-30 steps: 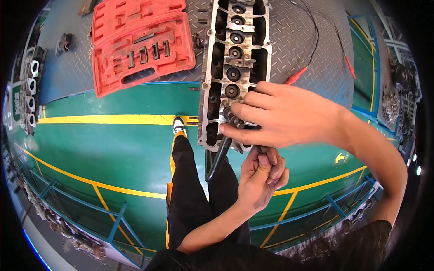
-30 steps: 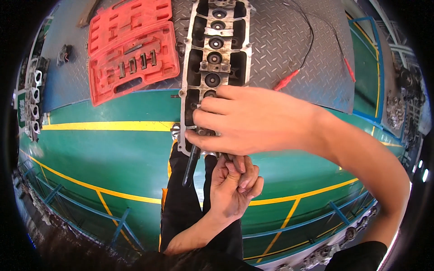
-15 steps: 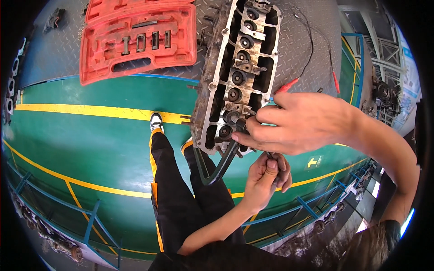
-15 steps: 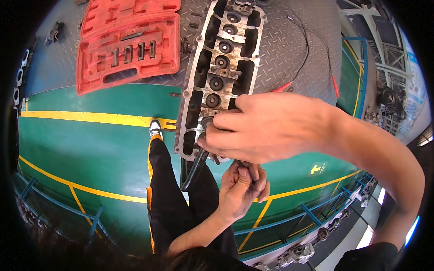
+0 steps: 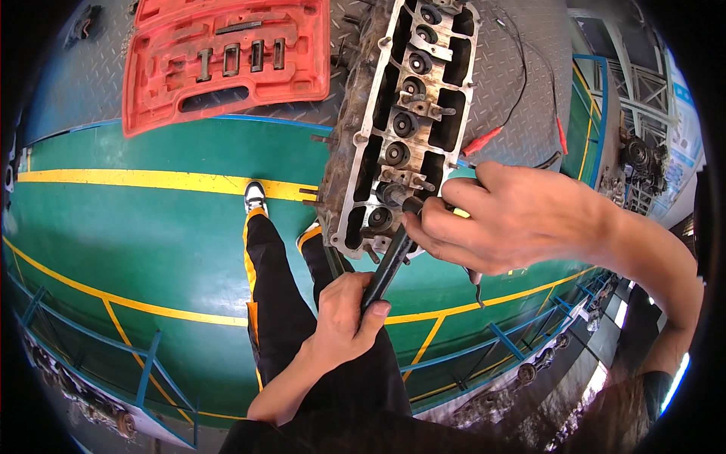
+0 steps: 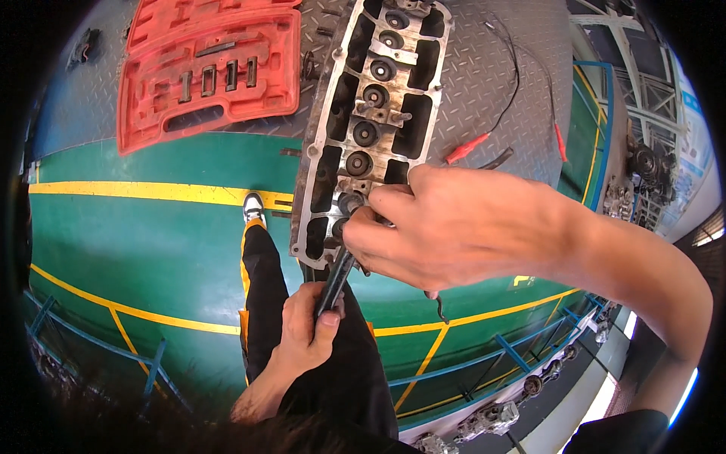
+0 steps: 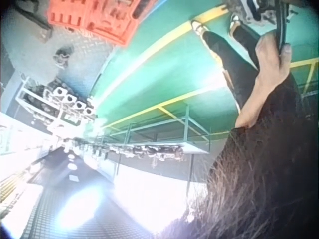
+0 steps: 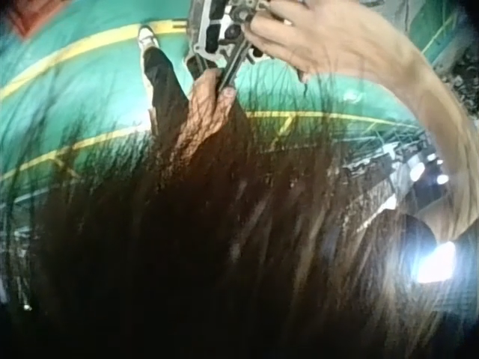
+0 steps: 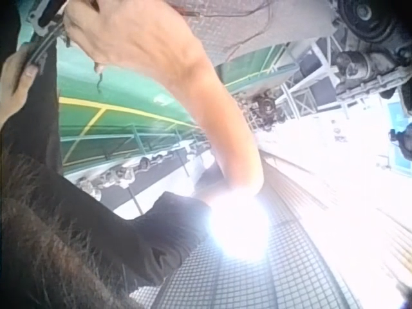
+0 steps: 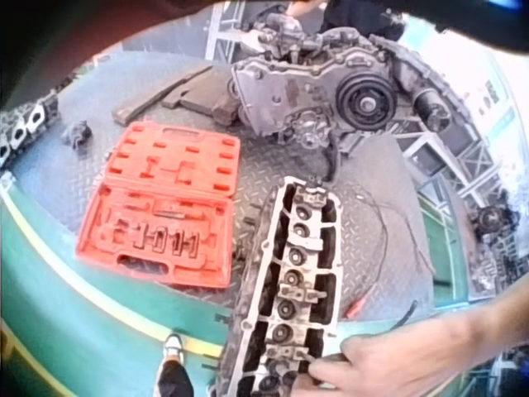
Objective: The person uses a valve spring compressor and a wrench to compress valve springs and remove valve keepers from an engine cylinder head. They repeatedly install the compressor, tighten it, remove the keepers, then release and reposition the tool to work on different valves.
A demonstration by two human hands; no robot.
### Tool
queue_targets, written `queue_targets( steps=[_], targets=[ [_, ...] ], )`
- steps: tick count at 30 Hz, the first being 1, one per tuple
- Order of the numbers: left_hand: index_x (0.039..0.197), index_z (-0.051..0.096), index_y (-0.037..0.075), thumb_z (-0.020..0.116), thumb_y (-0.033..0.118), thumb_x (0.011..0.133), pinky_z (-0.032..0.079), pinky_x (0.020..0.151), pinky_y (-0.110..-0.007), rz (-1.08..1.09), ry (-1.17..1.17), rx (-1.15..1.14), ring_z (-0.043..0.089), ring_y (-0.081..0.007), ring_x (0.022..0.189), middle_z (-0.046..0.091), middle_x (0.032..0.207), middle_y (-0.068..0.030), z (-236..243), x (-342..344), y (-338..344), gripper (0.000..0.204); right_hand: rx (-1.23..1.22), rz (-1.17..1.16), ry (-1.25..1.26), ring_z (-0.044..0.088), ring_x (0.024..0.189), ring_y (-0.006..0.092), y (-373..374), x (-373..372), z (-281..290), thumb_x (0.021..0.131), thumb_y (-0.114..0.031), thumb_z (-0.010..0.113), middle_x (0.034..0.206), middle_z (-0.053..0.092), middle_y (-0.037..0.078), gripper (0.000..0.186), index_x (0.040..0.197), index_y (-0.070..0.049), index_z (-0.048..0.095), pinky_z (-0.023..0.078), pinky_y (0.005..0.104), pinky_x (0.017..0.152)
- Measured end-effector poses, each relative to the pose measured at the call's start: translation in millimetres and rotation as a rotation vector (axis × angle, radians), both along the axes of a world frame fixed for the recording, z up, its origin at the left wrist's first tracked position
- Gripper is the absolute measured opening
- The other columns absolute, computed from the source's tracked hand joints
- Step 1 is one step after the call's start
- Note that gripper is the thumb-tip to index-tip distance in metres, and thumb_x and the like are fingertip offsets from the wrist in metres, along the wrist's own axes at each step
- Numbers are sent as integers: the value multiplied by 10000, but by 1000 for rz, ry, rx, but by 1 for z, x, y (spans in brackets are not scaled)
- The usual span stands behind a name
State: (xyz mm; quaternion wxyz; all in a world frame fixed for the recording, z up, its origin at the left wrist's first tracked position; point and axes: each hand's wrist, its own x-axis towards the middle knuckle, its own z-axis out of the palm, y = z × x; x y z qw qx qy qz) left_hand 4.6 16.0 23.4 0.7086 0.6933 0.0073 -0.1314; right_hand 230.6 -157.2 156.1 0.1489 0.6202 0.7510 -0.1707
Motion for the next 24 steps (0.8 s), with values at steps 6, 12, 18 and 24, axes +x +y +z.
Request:
queue_targets(
  steps=[6, 12, 18, 24],
  targets=[
    [905, 513, -36, 660, 284, 953, 435, 469, -425, 6, -138, 143, 556, -353, 486, 521, 578, -127, 1, 12, -8, 356, 189, 51, -24, 477, 723, 109, -5, 2, -18, 780, -319, 622, 912, 473, -8, 329, 1002, -76, 614, 356, 227, 478],
    [808, 447, -19, 690, 158, 908, 424, 425, -398, 74, -202, 183, 544, -329, 448, 495, 545, -119, 1, 5, -37, 317, 286, 18, -166, 413, 634, 106, -12, -6, -31, 784, -528, 584, 891, 429, -8, 521, 1030, -70, 615, 270, 226, 447],
    [793, 437, -3, 692, 152, 895, 420, 422, -396, 118, -237, 155, 528, -319, 439, 481, 536, -110, -6, -3, -54, 316, 277, -92, -275, 357, 583, 109, -14, -28, -31, 817, -556, 544, 824, 416, -9, 548, 1053, -76, 660, 228, 237, 454],
    [763, 435, 7, 728, 116, 846, 408, 403, -396, 123, -253, 105, 529, -307, 424, 477, 529, -101, -15, -5, -55, 324, 203, -300, -380, 397, 578, 106, -4, -58, -28, 821, -286, 571, 799, 440, 7, 358, 1055, -47, 698, 263, 228, 478]
  ],
)
